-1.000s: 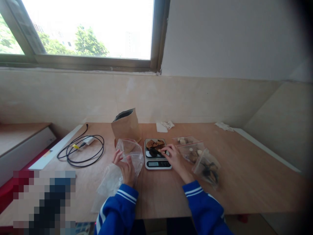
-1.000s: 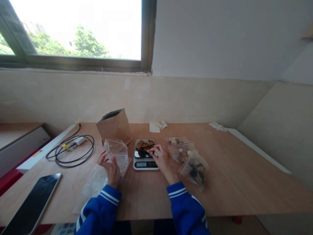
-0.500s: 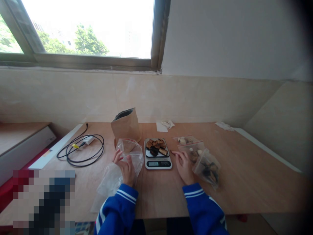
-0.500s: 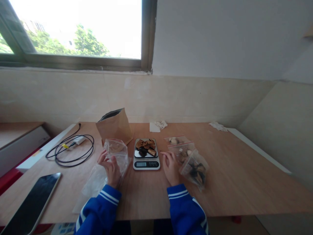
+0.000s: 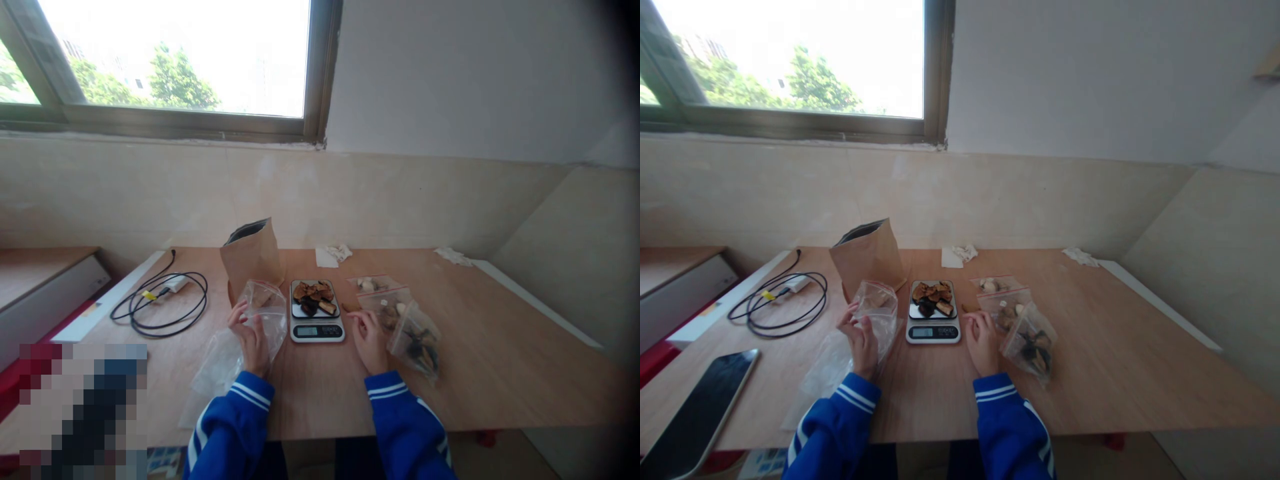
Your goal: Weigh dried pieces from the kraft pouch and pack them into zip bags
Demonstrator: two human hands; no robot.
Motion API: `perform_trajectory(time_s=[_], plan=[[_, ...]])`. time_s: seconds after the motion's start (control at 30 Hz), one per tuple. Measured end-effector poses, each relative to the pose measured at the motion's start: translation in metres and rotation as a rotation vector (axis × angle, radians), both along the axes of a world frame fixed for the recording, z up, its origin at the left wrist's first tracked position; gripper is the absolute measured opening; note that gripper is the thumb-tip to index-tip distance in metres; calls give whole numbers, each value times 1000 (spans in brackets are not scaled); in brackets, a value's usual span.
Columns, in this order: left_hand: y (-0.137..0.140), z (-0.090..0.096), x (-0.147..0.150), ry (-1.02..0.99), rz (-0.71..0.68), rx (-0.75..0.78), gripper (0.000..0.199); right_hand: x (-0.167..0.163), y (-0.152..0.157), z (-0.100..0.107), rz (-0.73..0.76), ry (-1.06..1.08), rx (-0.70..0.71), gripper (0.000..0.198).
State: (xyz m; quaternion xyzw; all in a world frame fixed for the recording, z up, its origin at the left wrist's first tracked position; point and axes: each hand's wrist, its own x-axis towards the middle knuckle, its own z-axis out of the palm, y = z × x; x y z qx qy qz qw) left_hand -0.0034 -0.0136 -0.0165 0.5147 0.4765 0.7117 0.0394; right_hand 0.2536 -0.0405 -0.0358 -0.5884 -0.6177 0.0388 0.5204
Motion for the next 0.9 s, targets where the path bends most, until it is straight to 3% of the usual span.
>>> perform_trajectory(time_s=[0.47,0.9], plan=[[1,-4,-2,16,-92,-48,34,1,1,-3,-3,8,-25,27],[-5,4,-3,105,-57,-149,32,1,1,-3,9,14,-26,28]])
